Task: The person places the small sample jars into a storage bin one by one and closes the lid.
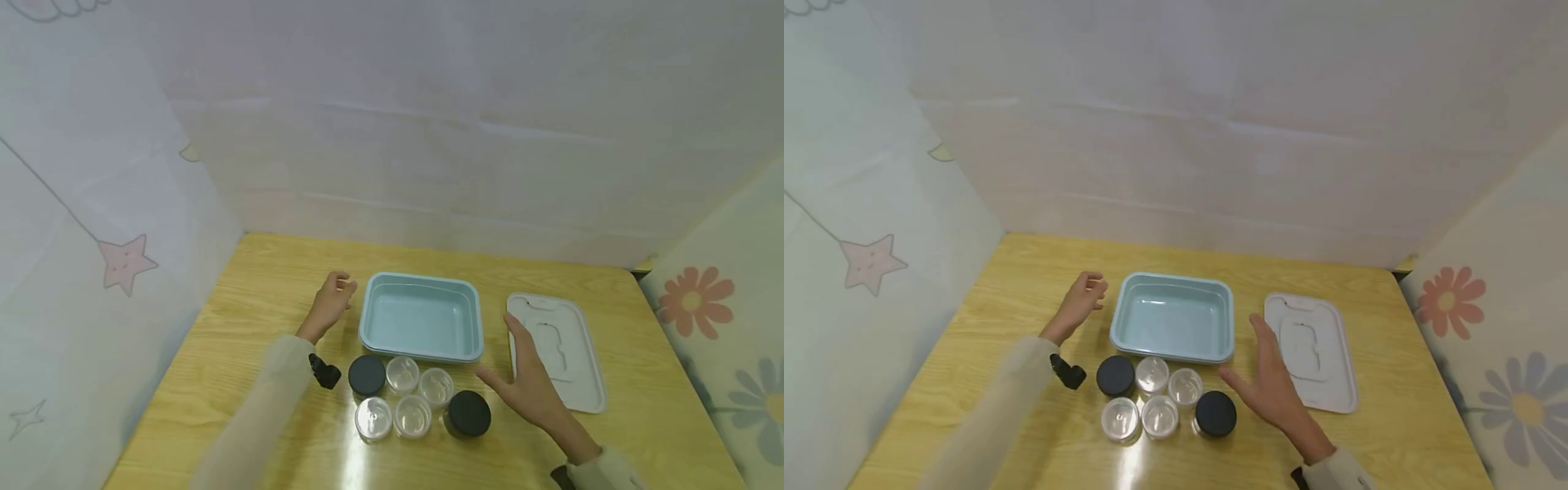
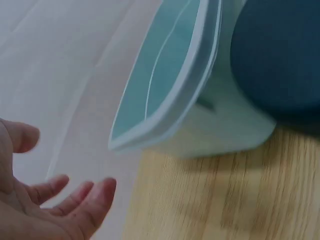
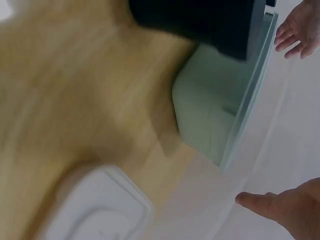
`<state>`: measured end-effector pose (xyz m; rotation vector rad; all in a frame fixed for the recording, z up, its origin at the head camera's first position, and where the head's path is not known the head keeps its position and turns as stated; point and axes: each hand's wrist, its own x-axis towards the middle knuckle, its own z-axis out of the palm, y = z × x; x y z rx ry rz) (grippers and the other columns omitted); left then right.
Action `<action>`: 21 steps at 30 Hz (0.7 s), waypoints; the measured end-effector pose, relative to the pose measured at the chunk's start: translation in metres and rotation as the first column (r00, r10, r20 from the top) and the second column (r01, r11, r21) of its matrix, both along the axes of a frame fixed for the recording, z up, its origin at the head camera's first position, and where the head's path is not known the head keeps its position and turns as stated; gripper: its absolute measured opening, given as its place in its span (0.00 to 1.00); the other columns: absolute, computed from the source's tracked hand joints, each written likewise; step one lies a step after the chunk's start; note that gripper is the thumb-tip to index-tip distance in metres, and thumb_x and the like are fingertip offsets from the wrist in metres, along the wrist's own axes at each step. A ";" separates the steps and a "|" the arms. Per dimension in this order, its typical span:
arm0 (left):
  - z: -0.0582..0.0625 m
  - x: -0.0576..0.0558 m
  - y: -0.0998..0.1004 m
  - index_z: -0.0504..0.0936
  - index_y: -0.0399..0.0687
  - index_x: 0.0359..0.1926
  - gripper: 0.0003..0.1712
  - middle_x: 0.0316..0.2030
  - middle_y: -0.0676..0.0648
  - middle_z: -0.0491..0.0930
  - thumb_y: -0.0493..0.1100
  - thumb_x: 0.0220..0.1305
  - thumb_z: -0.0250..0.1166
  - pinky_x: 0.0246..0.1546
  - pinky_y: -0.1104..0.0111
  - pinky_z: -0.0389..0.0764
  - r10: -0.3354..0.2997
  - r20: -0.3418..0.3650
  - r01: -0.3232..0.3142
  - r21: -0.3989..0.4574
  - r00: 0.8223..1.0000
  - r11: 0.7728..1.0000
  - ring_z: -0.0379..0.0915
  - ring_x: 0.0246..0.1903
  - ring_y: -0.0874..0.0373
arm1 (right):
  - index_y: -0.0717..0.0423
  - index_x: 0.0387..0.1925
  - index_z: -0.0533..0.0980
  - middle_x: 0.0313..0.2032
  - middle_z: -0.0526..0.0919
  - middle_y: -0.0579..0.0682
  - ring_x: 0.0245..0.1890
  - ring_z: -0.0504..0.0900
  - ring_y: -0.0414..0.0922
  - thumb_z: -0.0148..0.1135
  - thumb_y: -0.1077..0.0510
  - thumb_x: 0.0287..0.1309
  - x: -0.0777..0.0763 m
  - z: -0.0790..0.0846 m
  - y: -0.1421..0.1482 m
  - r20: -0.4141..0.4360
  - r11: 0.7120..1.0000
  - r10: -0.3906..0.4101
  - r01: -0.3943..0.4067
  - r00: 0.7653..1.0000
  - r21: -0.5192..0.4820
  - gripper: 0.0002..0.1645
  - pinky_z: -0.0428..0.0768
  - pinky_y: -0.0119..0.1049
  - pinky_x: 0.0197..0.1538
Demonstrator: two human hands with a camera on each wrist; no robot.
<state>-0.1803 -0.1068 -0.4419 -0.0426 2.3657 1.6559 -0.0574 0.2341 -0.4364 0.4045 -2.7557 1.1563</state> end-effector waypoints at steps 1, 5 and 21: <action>-0.002 0.002 0.003 0.58 0.42 0.67 0.28 0.58 0.35 0.66 0.51 0.73 0.48 0.52 0.50 0.74 0.010 0.009 -0.010 -0.004 1.000 1.000 0.71 0.53 0.36 | 0.60 0.73 0.43 0.69 0.50 0.68 0.67 0.54 0.68 0.72 0.55 0.50 0.006 -0.003 -0.001 -0.004 1.000 -0.002 0.002 1.000 -0.015 0.60 0.62 0.69 0.57; -0.008 0.009 0.013 0.59 0.39 0.67 0.29 0.55 0.36 0.69 0.49 0.71 0.51 0.47 0.54 0.76 0.042 0.063 -0.041 -0.024 0.997 0.999 0.74 0.46 0.41 | 0.63 0.71 0.49 0.66 0.58 0.66 0.63 0.61 0.62 0.75 0.58 0.44 0.027 -0.016 -0.009 -0.034 0.998 -0.021 0.019 0.999 -0.059 0.59 0.68 0.67 0.52; -0.031 0.012 0.022 0.68 0.36 0.58 0.21 0.44 0.38 0.73 0.41 0.68 0.56 0.38 0.64 0.81 0.062 0.214 -0.080 0.074 0.975 0.994 0.77 0.39 0.52 | 0.59 0.64 0.63 0.60 0.67 0.62 0.60 0.58 0.23 0.83 0.58 0.27 0.066 -0.046 -0.029 -0.066 0.996 0.010 -0.016 0.998 -0.090 0.58 0.78 0.56 0.45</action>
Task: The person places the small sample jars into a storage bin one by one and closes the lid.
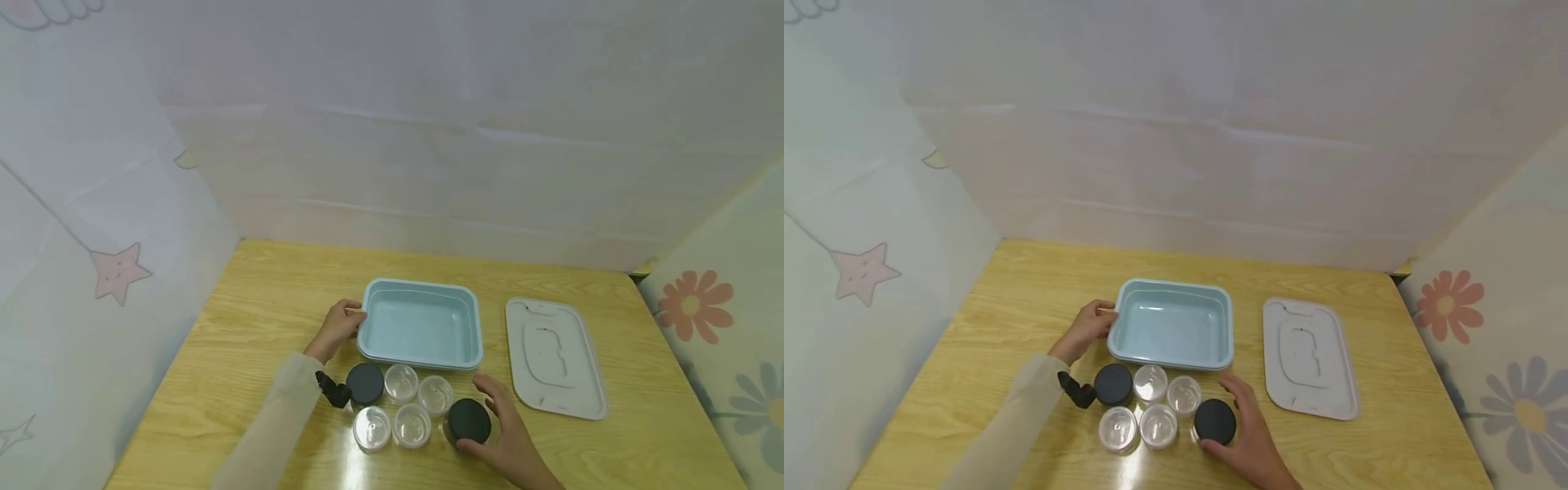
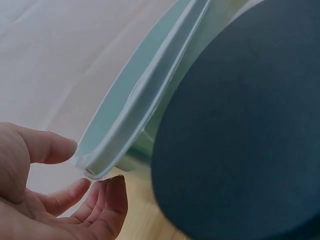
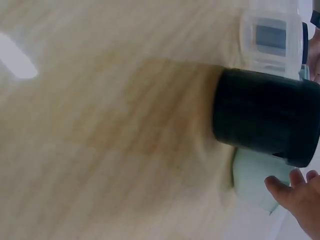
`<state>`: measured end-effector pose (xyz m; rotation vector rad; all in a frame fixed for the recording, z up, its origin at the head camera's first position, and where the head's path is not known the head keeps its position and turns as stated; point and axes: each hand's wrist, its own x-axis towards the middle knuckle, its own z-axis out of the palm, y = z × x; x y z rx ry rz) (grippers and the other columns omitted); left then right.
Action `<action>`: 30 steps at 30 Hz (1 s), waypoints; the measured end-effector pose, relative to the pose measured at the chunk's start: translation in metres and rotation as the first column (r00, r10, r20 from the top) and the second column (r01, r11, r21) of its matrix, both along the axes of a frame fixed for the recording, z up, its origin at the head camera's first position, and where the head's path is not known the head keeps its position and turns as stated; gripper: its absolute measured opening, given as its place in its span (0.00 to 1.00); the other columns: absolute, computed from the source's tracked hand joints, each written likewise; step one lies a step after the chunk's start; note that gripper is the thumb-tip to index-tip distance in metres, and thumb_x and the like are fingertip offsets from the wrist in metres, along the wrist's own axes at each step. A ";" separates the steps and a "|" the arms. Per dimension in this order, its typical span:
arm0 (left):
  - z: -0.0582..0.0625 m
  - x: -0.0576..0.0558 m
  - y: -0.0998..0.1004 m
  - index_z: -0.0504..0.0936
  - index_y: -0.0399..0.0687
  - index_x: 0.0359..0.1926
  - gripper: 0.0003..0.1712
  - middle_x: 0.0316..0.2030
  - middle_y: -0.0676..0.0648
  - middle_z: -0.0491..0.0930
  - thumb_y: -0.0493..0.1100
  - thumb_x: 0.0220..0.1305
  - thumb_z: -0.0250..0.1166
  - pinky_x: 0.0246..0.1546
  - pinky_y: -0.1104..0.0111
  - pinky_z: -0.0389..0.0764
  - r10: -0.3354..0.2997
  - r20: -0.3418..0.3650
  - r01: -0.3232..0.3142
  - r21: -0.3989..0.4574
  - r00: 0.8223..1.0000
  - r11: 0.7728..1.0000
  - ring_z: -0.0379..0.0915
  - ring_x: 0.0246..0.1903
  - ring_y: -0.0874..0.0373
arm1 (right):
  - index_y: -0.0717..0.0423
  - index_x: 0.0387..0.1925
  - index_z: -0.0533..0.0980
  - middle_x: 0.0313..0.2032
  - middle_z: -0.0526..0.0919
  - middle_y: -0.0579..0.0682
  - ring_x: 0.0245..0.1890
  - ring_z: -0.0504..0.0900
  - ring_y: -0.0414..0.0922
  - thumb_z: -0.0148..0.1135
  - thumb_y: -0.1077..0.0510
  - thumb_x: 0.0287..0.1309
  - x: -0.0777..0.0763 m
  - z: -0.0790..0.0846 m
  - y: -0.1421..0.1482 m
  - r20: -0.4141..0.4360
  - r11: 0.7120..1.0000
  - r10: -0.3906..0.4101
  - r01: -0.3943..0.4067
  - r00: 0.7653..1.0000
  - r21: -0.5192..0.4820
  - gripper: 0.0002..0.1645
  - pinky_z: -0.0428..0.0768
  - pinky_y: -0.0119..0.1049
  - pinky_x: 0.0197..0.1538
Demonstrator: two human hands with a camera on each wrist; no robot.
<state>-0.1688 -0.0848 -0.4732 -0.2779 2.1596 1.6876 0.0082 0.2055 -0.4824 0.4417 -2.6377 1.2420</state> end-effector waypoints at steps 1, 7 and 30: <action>-0.001 0.000 0.000 0.68 0.36 0.58 0.20 0.44 0.39 0.74 0.40 0.67 0.56 0.37 0.65 0.81 0.005 0.008 -0.005 0.007 1.000 1.000 0.77 0.37 0.52 | 0.59 0.64 0.64 0.60 0.67 0.61 0.59 0.59 0.23 0.83 0.58 0.27 0.001 -0.002 0.000 0.004 1.000 0.004 -0.004 1.000 -0.002 0.58 0.79 0.54 0.45; -0.006 -0.001 -0.001 0.71 0.34 0.54 0.18 0.43 0.39 0.75 0.40 0.67 0.55 0.33 0.67 0.79 0.023 0.039 -0.024 0.025 0.999 0.999 0.76 0.35 0.54 | 0.61 0.61 0.66 0.57 0.71 0.57 0.56 0.65 0.28 0.83 0.61 0.25 0.003 -0.013 -0.001 -0.014 0.999 0.043 -0.043 0.999 -0.001 0.55 0.82 0.36 0.45; -0.005 -0.003 -0.003 0.68 0.35 0.55 0.16 0.45 0.36 0.76 0.38 0.69 0.53 0.32 0.70 0.77 -0.006 0.078 -0.002 0.100 0.997 0.995 0.76 0.37 0.53 | 0.57 0.55 0.71 0.51 0.77 0.48 0.49 0.75 0.37 0.84 0.56 0.23 0.004 -0.016 -0.003 0.023 0.999 -0.020 0.019 1.000 0.041 0.50 0.77 0.30 0.50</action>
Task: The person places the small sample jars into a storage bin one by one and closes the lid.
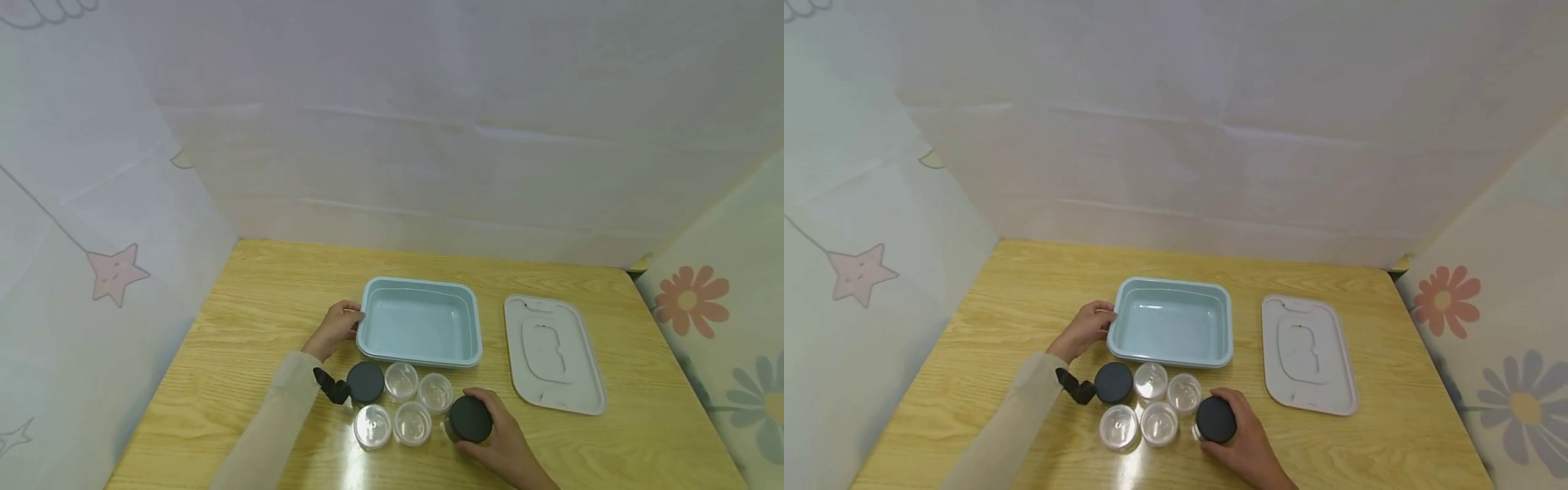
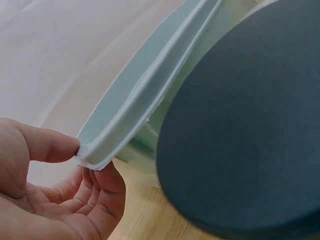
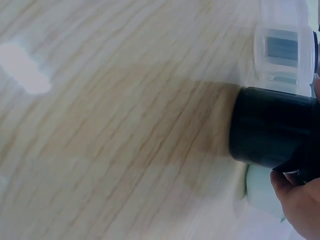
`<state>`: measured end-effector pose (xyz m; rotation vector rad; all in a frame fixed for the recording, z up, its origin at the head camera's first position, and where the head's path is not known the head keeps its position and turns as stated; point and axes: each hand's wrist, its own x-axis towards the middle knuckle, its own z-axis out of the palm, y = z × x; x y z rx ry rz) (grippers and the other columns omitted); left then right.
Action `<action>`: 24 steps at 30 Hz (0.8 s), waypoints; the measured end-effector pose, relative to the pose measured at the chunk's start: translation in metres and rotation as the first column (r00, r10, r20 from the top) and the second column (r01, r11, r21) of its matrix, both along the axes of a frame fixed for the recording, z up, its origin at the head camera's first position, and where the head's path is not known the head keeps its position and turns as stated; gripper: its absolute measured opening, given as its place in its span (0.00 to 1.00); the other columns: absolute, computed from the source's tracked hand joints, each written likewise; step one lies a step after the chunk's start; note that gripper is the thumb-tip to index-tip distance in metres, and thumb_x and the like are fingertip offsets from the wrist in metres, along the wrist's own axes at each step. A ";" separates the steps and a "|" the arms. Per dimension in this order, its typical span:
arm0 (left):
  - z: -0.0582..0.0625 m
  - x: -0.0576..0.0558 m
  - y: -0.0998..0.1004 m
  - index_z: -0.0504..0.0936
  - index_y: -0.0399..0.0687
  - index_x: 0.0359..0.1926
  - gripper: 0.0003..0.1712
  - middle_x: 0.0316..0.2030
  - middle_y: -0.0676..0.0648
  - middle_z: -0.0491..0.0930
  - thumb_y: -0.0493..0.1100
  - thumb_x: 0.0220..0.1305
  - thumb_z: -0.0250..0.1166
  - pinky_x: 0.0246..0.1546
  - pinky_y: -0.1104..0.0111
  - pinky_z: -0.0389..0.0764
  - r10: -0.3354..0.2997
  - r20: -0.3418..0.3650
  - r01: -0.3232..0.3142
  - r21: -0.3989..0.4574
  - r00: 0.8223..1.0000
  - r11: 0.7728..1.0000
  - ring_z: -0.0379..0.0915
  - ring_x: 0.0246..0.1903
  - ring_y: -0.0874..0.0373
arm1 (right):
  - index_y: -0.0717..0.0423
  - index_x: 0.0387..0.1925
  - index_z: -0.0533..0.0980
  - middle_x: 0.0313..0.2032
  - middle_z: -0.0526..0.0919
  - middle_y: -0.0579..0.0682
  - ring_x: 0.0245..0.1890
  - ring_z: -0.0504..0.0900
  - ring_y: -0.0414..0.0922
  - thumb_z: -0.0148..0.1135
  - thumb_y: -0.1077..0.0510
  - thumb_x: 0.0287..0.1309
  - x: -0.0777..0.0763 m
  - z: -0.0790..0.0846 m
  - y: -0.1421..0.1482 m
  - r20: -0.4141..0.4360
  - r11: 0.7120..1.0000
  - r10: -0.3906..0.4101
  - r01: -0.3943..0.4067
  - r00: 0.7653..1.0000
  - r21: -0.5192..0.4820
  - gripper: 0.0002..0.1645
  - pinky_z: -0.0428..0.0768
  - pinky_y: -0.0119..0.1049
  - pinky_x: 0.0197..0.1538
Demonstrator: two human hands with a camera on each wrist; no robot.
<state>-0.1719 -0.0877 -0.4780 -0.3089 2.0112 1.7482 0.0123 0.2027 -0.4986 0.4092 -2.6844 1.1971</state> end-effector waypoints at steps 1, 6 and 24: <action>0.000 0.000 0.000 0.69 0.36 0.54 0.16 0.44 0.36 0.76 0.38 0.69 0.53 0.31 0.70 0.77 0.000 0.000 0.000 0.003 1.000 1.000 0.76 0.37 0.53 | 0.57 0.55 0.71 0.51 0.77 0.48 0.49 0.75 0.37 0.84 0.55 0.23 0.000 0.001 0.000 -0.003 1.000 -0.004 0.004 1.000 0.005 0.50 0.77 0.30 0.50; -0.001 0.000 0.000 0.68 0.36 0.55 0.17 0.44 0.37 0.76 0.39 0.69 0.53 0.32 0.69 0.78 0.001 -0.005 -0.001 0.005 1.000 1.000 0.75 0.36 0.54 | 0.58 0.55 0.71 0.51 0.77 0.48 0.50 0.74 0.35 0.84 0.57 0.22 0.000 0.006 0.002 -0.035 1.000 0.005 -0.005 0.999 0.005 0.50 0.72 0.22 0.52; -0.002 0.000 -0.001 0.68 0.37 0.58 0.19 0.49 0.36 0.75 0.40 0.69 0.54 0.36 0.66 0.79 -0.019 0.013 0.019 0.003 1.000 1.000 0.76 0.43 0.50 | 0.52 0.57 0.71 0.51 0.77 0.45 0.49 0.75 0.33 0.84 0.59 0.23 -0.015 0.046 0.006 -0.003 0.997 0.057 -0.057 0.998 0.053 0.50 0.77 0.30 0.49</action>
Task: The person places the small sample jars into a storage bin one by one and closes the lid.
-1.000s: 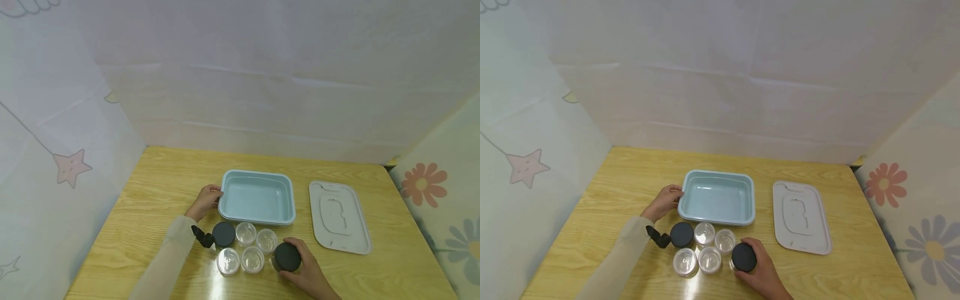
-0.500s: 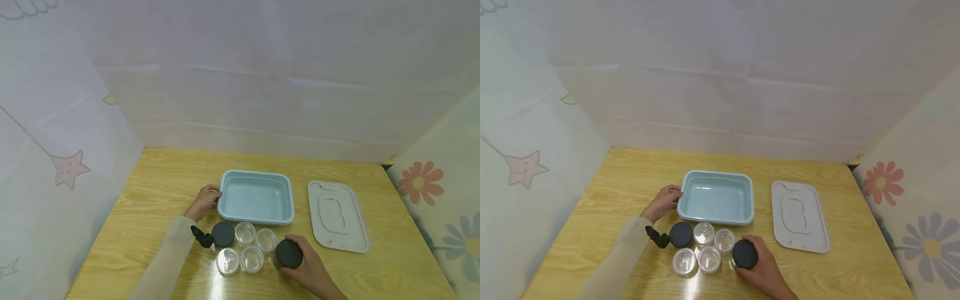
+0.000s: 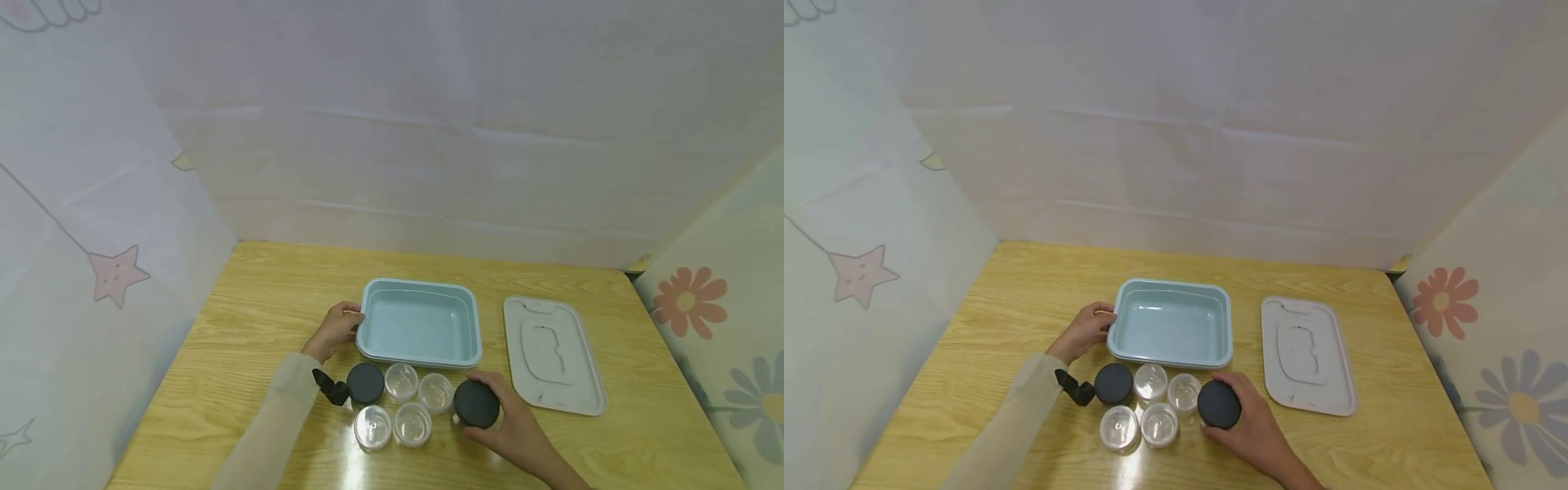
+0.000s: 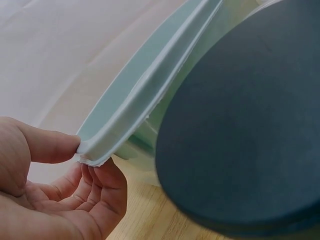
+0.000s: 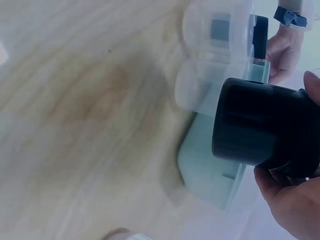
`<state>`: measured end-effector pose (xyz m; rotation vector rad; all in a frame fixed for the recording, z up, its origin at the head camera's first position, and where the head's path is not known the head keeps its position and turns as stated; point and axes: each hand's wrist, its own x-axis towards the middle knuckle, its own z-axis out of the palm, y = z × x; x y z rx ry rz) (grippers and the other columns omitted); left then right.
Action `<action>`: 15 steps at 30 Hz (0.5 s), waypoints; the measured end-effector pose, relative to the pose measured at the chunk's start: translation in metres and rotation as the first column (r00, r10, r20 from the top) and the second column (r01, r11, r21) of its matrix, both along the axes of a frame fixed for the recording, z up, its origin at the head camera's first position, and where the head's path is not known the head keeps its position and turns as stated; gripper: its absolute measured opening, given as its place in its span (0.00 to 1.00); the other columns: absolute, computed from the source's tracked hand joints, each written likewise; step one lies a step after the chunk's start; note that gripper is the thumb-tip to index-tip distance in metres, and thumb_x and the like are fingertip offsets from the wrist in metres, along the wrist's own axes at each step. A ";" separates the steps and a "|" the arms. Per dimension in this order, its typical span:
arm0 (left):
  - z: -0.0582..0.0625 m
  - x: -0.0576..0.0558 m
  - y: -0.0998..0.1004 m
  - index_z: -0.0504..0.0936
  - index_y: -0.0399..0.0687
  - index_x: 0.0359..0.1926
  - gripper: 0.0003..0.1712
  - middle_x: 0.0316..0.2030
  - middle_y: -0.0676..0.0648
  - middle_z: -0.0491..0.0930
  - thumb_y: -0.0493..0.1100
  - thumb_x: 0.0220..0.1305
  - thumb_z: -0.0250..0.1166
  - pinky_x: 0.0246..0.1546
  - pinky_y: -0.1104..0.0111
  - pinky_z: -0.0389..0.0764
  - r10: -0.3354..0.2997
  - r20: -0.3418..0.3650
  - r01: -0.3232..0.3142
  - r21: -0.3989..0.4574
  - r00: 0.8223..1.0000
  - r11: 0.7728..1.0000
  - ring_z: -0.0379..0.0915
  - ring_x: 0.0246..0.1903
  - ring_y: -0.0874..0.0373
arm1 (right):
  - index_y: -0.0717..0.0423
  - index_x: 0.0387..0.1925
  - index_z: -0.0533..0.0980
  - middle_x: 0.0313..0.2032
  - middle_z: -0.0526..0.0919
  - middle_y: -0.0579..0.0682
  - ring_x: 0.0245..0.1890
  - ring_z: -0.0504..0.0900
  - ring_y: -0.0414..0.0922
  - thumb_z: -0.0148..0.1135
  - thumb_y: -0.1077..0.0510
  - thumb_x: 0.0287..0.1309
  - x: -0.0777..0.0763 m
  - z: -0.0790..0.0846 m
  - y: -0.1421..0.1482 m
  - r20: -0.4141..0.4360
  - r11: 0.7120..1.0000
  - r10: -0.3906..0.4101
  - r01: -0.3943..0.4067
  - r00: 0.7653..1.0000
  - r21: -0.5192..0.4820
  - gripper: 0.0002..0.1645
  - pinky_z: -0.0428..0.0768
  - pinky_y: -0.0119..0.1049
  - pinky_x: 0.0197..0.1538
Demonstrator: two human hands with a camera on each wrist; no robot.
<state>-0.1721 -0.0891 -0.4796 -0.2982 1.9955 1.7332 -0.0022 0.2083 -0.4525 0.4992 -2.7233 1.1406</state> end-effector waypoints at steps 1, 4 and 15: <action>0.000 0.000 0.000 0.68 0.38 0.57 0.19 0.48 0.36 0.75 0.40 0.69 0.54 0.36 0.67 0.79 0.002 0.000 -0.002 0.000 1.000 1.000 0.75 0.43 0.51 | 0.52 0.57 0.71 0.51 0.77 0.45 0.49 0.75 0.33 0.84 0.59 0.23 -0.001 0.002 0.000 -0.002 1.000 0.005 -0.005 1.000 -0.004 0.50 0.77 0.30 0.48; -0.001 0.000 -0.001 0.68 0.38 0.57 0.18 0.46 0.38 0.76 0.40 0.69 0.54 0.35 0.67 0.78 0.006 -0.003 -0.006 0.002 1.000 1.000 0.75 0.41 0.53 | 0.55 0.57 0.71 0.52 0.77 0.48 0.50 0.75 0.33 0.83 0.60 0.24 -0.006 0.008 0.001 -0.015 0.999 0.024 -0.025 1.000 -0.025 0.50 0.78 0.30 0.48; -0.002 0.001 0.001 0.68 0.38 0.56 0.17 0.43 0.40 0.77 0.39 0.69 0.53 0.34 0.66 0.77 0.013 -0.015 -0.013 0.027 1.000 1.000 0.75 0.37 0.55 | 0.57 0.57 0.70 0.52 0.77 0.54 0.49 0.75 0.37 0.82 0.62 0.28 -0.032 0.022 0.000 -0.011 0.999 0.034 -0.034 0.999 -0.033 0.48 0.80 0.32 0.45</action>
